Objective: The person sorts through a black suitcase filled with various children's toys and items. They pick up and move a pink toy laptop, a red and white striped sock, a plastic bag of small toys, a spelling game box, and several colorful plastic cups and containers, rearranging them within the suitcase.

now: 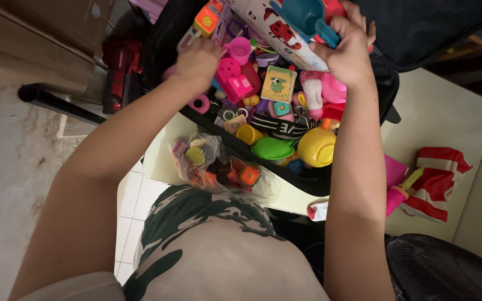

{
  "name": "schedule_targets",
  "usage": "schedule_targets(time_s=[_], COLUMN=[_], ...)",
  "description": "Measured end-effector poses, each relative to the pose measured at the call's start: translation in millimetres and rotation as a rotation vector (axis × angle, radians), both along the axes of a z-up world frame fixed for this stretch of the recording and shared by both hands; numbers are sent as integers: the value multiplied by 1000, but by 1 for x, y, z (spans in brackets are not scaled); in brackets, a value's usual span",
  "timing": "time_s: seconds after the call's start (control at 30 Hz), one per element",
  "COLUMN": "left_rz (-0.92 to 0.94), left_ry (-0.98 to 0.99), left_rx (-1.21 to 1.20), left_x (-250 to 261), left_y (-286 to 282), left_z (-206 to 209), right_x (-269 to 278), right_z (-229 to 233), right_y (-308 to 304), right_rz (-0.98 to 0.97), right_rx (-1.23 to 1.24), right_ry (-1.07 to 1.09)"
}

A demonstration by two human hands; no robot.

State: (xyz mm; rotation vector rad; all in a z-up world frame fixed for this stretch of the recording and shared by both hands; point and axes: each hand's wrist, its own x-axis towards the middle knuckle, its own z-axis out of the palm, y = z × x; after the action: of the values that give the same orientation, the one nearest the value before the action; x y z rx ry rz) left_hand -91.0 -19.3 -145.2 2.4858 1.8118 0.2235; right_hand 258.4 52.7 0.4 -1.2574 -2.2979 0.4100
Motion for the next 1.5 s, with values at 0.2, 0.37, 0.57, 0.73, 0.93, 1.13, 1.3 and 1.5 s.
schedule_targets(time_s=[0.2,0.37,0.57,0.73,0.93,1.13,1.3,1.5], left_rz=[-583,-535,-176,-108,150,103,-249,-485], left_ry=[-24,40,-252,-183,54,618,137,247], left_rx=[-138,-137,7,197,189,-229,-66,-148], left_x=[39,42,25,18,17,65,106,90], left_y=[-9,11,49,48,53,36,22,22], left_z=[41,47,36,32,31,47,20,12], right_x=[0,-2,-4,-7,0,0,-1,0], right_z=[1,3,5,11,3,1,2,3], right_y=[-1,-1,-2,-3,2,2,1,0], right_rz=[-2,-34,19,-49,4,-6,-18,-15], right_rx=[11,-18,51,-21,3,8,-9,0], right_ry=[-18,-25,-14,-18,-1,5,-6,-3])
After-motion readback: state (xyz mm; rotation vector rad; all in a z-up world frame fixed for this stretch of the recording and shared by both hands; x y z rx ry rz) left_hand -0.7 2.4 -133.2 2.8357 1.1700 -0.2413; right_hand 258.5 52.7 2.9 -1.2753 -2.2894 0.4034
